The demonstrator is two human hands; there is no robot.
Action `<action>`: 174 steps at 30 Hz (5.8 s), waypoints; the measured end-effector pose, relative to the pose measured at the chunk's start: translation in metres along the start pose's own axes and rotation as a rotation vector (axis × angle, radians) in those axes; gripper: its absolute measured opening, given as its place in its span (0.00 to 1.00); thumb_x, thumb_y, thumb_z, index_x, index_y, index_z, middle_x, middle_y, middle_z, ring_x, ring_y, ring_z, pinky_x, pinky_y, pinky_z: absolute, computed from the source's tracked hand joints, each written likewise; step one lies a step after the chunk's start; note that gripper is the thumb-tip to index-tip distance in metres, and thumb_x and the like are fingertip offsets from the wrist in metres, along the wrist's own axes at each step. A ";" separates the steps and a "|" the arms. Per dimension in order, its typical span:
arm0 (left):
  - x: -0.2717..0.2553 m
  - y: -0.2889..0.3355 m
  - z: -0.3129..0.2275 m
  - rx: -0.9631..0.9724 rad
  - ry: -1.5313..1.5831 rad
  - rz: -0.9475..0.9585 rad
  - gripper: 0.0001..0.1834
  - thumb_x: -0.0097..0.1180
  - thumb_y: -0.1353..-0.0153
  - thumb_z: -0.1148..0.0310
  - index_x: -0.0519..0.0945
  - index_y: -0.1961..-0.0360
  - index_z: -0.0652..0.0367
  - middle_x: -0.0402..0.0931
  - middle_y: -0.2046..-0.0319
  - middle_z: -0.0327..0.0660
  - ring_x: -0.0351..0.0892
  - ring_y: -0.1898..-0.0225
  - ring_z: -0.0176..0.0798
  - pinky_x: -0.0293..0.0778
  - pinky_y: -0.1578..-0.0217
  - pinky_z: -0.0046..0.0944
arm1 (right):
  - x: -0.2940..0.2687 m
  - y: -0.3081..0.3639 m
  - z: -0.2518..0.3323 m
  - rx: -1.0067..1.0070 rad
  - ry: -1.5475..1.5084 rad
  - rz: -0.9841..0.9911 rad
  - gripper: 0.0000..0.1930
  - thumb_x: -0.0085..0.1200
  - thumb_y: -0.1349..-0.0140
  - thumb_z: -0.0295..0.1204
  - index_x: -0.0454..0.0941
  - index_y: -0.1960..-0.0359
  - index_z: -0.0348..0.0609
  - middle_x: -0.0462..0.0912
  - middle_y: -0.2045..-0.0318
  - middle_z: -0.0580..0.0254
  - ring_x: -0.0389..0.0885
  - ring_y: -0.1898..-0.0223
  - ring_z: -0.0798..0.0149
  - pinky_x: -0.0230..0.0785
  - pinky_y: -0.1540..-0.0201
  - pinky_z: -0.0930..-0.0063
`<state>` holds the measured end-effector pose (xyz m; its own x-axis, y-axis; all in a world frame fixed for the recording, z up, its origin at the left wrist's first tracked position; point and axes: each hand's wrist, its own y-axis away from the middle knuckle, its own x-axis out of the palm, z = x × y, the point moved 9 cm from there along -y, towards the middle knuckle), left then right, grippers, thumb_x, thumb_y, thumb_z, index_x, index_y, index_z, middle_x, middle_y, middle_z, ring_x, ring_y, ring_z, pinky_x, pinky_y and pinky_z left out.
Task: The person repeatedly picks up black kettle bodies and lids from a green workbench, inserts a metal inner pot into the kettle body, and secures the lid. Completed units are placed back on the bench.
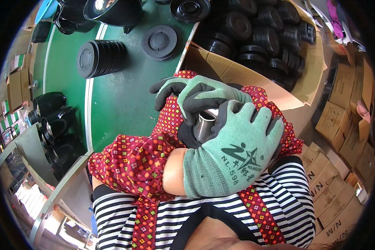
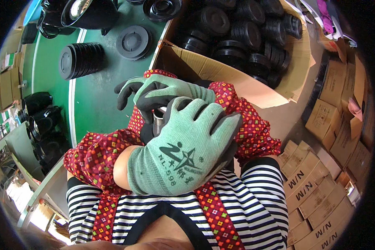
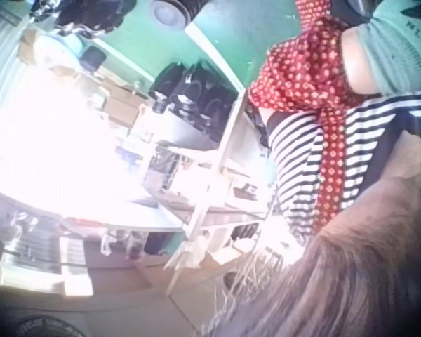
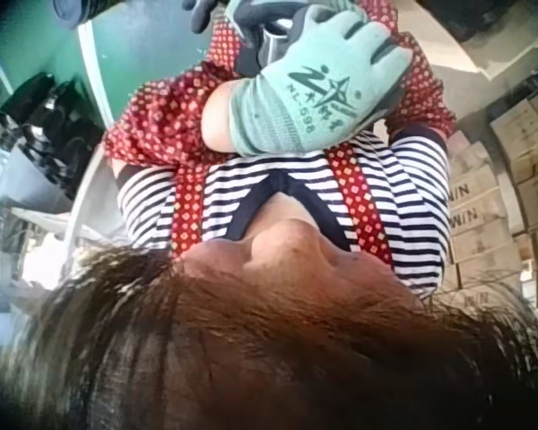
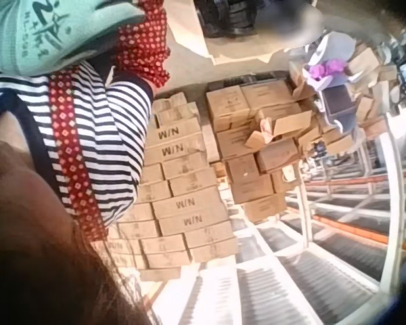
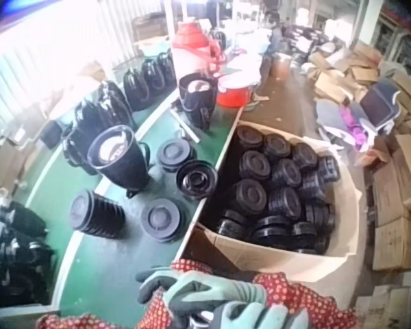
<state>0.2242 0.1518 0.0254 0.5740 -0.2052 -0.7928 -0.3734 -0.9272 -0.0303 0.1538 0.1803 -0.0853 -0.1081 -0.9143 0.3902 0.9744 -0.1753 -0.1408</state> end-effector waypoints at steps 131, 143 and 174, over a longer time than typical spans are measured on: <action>0.001 -0.006 0.127 -0.271 0.055 0.765 0.25 0.63 0.38 0.71 0.79 0.39 0.62 0.85 0.59 0.58 0.87 0.60 0.63 0.83 0.56 0.52 | -0.033 0.095 0.057 0.467 1.230 -0.495 0.33 0.68 0.49 0.65 0.79 0.59 0.47 0.81 0.66 0.58 0.85 0.61 0.54 0.72 0.58 0.56; -0.056 0.157 0.256 -0.563 -0.123 -0.217 0.22 0.62 0.31 0.66 0.81 0.38 0.59 0.86 0.52 0.56 0.88 0.52 0.60 0.82 0.51 0.47 | 0.002 0.102 0.086 -0.018 1.063 -0.428 0.29 0.68 0.43 0.36 0.82 0.37 0.48 0.78 0.36 0.49 0.72 0.32 0.40 0.61 0.27 0.46; -0.086 0.268 0.168 -0.208 0.633 -0.598 0.26 0.70 0.37 0.63 0.81 0.41 0.64 0.78 0.40 0.52 0.71 0.35 0.52 0.67 0.34 0.48 | -0.013 -0.060 0.026 -0.191 -0.359 -0.935 0.21 0.49 0.19 0.46 0.83 0.50 0.39 0.86 0.53 0.65 0.83 0.53 0.70 0.76 0.48 0.73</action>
<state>-0.0473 -0.0264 -0.0168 0.9479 0.2532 -0.1936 0.2215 -0.9601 -0.1710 0.1021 0.2118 -0.0579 -0.7139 -0.2230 0.6638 0.4786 -0.8474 0.2300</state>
